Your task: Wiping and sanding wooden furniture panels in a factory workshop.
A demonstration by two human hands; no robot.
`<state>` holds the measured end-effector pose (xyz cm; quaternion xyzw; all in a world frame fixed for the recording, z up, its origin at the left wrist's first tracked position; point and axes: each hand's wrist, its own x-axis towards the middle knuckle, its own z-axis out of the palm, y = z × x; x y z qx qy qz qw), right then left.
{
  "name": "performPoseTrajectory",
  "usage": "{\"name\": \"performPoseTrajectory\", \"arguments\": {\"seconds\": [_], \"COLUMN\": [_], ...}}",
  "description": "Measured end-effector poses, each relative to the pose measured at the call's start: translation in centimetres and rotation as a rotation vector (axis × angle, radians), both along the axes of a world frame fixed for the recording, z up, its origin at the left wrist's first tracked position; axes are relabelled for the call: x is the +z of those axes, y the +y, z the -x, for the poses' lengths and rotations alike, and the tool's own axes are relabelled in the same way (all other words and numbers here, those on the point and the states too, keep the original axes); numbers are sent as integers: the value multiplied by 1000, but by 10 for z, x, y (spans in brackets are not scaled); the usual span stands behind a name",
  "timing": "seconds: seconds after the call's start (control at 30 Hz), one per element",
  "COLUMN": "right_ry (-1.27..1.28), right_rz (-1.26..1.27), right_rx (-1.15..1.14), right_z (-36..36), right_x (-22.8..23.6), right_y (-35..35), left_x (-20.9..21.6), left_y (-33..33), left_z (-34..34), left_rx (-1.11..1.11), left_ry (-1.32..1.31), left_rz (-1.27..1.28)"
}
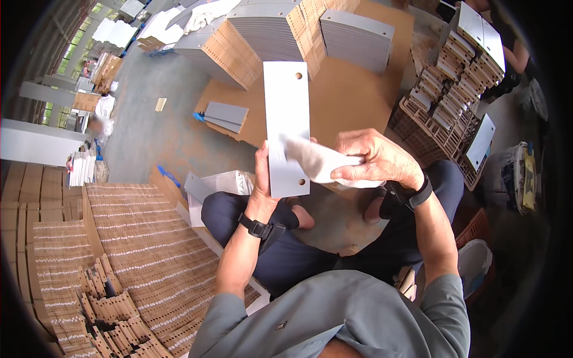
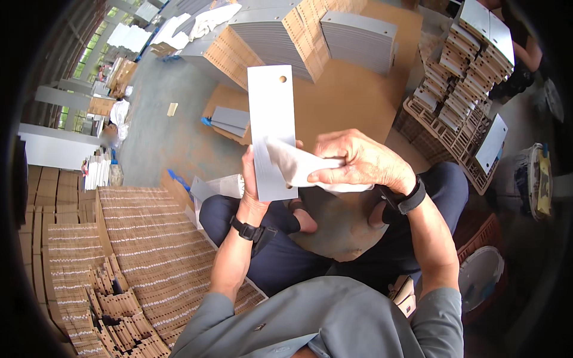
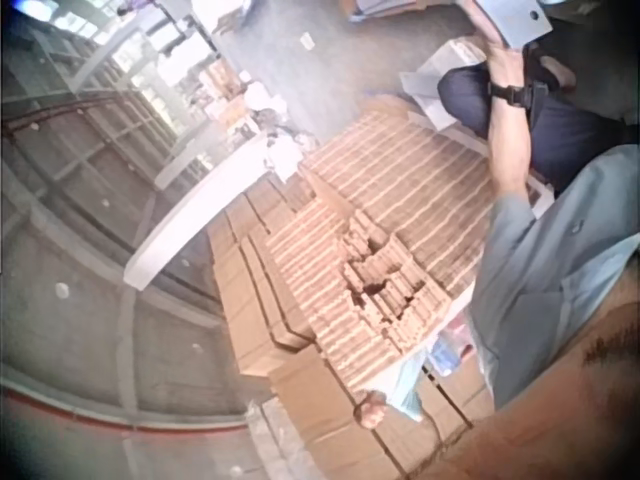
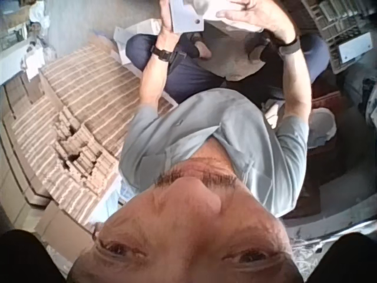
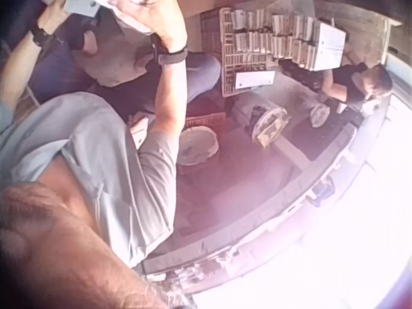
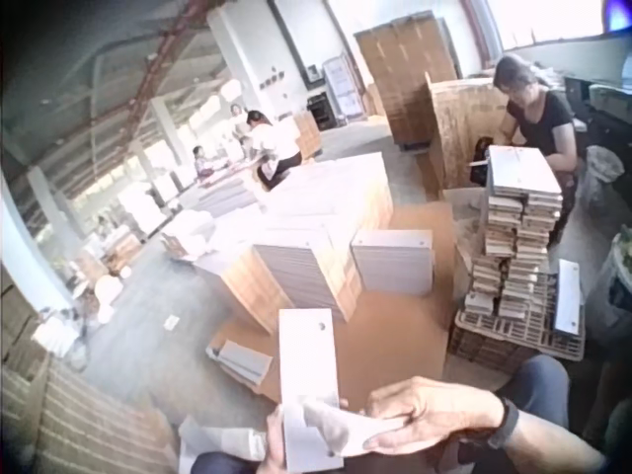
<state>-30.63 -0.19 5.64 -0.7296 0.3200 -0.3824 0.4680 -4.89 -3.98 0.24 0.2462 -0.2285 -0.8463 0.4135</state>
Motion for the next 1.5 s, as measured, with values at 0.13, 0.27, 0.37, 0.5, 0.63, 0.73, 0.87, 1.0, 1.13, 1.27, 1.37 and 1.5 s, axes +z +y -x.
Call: {"name": "performPoseTrajectory", "arguments": {"seconds": [0.13, 0.27, 0.37, 0.5, 0.63, 0.73, 0.87, 1.0, 1.13, 1.27, 1.37, 1.5], "right_ry": [66, 284, 311, 229, 271, 291, 367, 380, 414, 480, 481, 472], "right_rz": [380, 651, 602, 311, 208, 210, 220, 221, 203, 213, 212, 226], "right_rx": [-200, -342, -683, -1043, -1051, -980, -841, -774, -690, -627, -613, -597], "right_z": [-16, -27, -15, 46, 57, 48, 37, 30, 15, 9, 7, -11], "right_x": [5, -8, -9, -12, -22, -17, -22, -18, -26, -31, -33, -32], "right_y": [-4, -15, -34, -53, -53, -43, -42, -40, -48, -51, -52, -58], "left_x": [-15, -16, -13, -5, 68, 111, 88, -2, -116, -177, -197, -200], "left_y": [-2, 5, 22, 26, 18, -6, -16, 4, 29, 29, 23, 19], "left_z": [-5, 2, 10, -1, -44, -122, -247, -308, -364, -377, -377, -409], "left_rx": [-151, -321, -372, -388, 35, 264, 612, 720, 856, 888, 883, 1003], "left_ry": [62, 32, 14, 26, -34, -45, -209, -516, -745, -741, -902, -1728], "left_rz": [98, 114, 4, 79, 234, 425, 376, 97, -126, -190, -260, -340]}}
